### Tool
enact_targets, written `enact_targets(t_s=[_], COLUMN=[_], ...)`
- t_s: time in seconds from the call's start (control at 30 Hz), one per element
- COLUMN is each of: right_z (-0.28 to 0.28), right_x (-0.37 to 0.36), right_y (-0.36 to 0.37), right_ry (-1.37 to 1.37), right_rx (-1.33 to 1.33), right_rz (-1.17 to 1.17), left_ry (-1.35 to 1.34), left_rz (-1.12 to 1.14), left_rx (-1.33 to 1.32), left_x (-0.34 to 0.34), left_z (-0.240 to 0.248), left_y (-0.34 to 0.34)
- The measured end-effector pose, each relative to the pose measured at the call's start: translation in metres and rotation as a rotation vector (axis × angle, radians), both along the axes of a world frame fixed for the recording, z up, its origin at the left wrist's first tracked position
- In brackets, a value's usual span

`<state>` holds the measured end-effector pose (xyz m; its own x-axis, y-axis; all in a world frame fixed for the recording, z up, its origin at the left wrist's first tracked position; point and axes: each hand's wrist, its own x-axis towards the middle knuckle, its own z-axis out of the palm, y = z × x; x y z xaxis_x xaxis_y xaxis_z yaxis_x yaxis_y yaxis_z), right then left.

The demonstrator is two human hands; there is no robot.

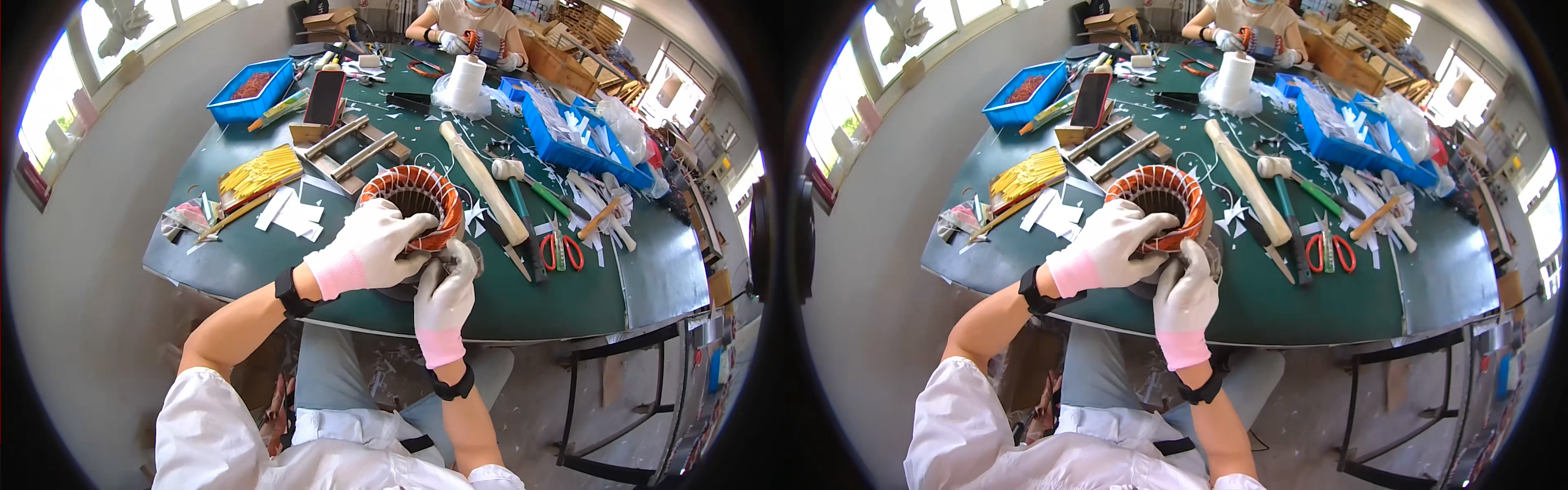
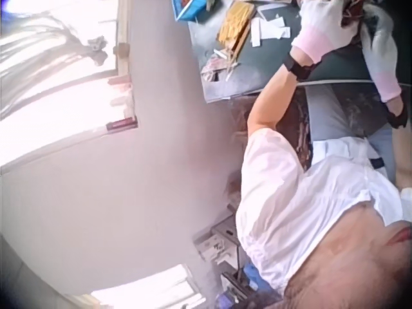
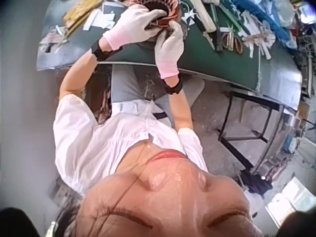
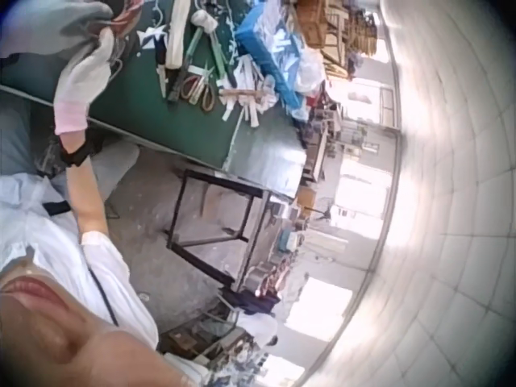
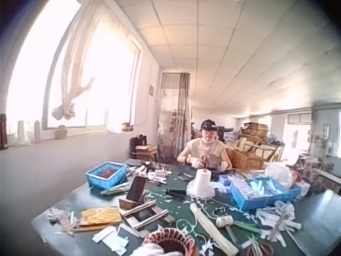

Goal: Tying and securing the copper windings of an electric motor stator using string and a hook tool.

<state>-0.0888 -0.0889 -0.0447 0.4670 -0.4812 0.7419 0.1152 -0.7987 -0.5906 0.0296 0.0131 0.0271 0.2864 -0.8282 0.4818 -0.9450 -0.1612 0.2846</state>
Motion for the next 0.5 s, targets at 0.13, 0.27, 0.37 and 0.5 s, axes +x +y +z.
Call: enact_targets(t_s=[0.13, 0.27, 0.37, 0.5], right_z=[0.013, 0.002, 0.014, 0.020], right_x=[0.014, -0.011, -0.042, -0.081], right_y=[0.027, -0.005, 0.015, -0.017], right_ry=[0.133, -0.020, -0.223, 0.592], right_rx=[0.002, 0.270, 1.190, 1.469], right_rz=[0.047, 0.191, 0.447, 1.173], left_ry=[0.042, -0.113, -0.155, -0.211], left_rz=[0.026, -0.095, 0.096, 0.260], left_rx=[0.075, 0.037, 0.074, 0.005], left_x=[0.005, 0.004, 0.001, -0.004], left_z=[-0.001, 0.008, 0.008, 0.011], left_y=[0.017, -0.015, 0.002, 0.012])
